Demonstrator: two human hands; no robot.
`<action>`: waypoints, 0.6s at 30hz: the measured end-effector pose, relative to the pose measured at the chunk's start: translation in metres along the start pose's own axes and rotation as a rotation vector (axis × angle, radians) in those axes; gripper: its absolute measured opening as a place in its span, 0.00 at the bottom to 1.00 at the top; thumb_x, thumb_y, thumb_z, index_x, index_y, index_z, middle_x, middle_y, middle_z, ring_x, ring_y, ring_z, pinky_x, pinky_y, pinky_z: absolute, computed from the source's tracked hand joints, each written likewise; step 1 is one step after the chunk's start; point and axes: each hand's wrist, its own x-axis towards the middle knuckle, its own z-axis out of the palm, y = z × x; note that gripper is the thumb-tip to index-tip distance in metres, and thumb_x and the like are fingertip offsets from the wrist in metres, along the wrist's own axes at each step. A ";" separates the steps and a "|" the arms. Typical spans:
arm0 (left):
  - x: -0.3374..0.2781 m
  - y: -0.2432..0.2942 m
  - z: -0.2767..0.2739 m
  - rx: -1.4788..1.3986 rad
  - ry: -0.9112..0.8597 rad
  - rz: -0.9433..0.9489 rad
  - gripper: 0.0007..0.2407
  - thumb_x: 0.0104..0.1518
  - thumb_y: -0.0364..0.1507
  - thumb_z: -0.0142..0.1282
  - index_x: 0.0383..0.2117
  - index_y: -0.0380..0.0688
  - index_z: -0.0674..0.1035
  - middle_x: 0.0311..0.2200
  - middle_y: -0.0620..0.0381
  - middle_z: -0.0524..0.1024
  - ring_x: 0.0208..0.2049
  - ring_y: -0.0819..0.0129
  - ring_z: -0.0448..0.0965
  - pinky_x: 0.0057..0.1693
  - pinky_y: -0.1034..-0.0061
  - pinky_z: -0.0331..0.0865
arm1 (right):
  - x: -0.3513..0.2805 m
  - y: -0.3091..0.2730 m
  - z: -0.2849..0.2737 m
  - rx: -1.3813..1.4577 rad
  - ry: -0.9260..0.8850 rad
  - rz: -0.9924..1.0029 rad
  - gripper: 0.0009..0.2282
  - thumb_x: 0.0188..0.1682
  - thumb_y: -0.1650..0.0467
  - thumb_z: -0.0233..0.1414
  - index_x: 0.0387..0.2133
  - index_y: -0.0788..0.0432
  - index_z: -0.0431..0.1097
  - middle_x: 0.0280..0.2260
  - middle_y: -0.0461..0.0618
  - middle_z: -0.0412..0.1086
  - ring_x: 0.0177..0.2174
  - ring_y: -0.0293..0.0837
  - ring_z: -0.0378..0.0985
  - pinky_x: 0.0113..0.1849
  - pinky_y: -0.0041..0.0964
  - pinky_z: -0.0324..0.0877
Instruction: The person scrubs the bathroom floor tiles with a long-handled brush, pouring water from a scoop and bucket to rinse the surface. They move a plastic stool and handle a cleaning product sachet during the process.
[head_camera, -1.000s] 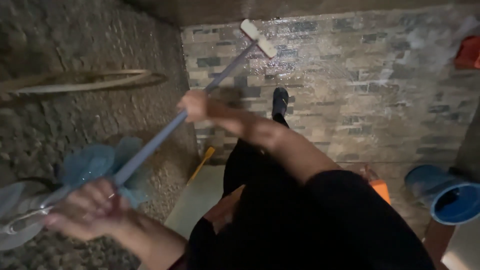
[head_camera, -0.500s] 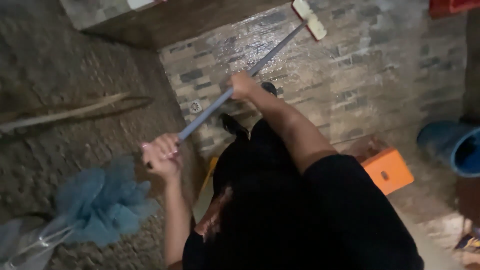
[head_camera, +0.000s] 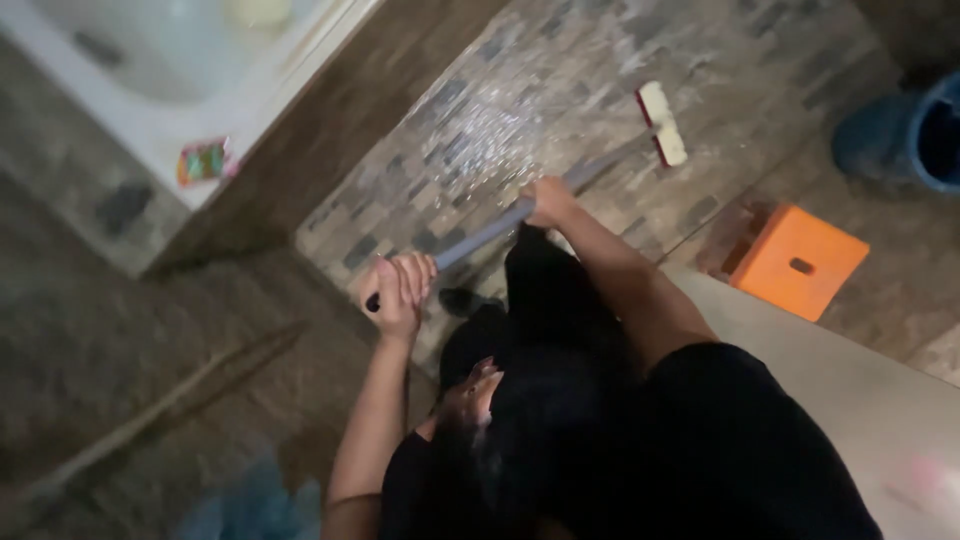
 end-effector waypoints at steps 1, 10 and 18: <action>0.012 -0.017 0.010 -0.026 -0.014 -0.045 0.25 0.76 0.37 0.34 0.13 0.46 0.60 0.14 0.58 0.61 0.20 0.66 0.62 0.41 0.65 0.65 | -0.012 0.018 -0.008 0.022 0.011 0.064 0.09 0.35 0.63 0.60 0.21 0.55 0.75 0.27 0.57 0.75 0.30 0.64 0.77 0.36 0.56 0.73; 0.142 -0.064 0.166 0.001 -0.305 -0.035 0.22 0.74 0.32 0.39 0.14 0.42 0.62 0.15 0.55 0.64 0.21 0.65 0.64 0.39 0.66 0.66 | -0.003 0.172 -0.121 0.107 0.270 0.199 0.09 0.39 0.66 0.59 0.18 0.58 0.70 0.24 0.60 0.72 0.29 0.64 0.76 0.34 0.54 0.72; 0.278 -0.032 0.255 0.235 -0.534 0.353 0.20 0.72 0.32 0.41 0.17 0.42 0.64 0.13 0.58 0.63 0.13 0.71 0.62 0.23 0.73 0.59 | 0.105 0.165 -0.231 0.418 0.547 0.209 0.10 0.42 0.72 0.57 0.17 0.64 0.64 0.21 0.62 0.67 0.24 0.61 0.73 0.30 0.49 0.69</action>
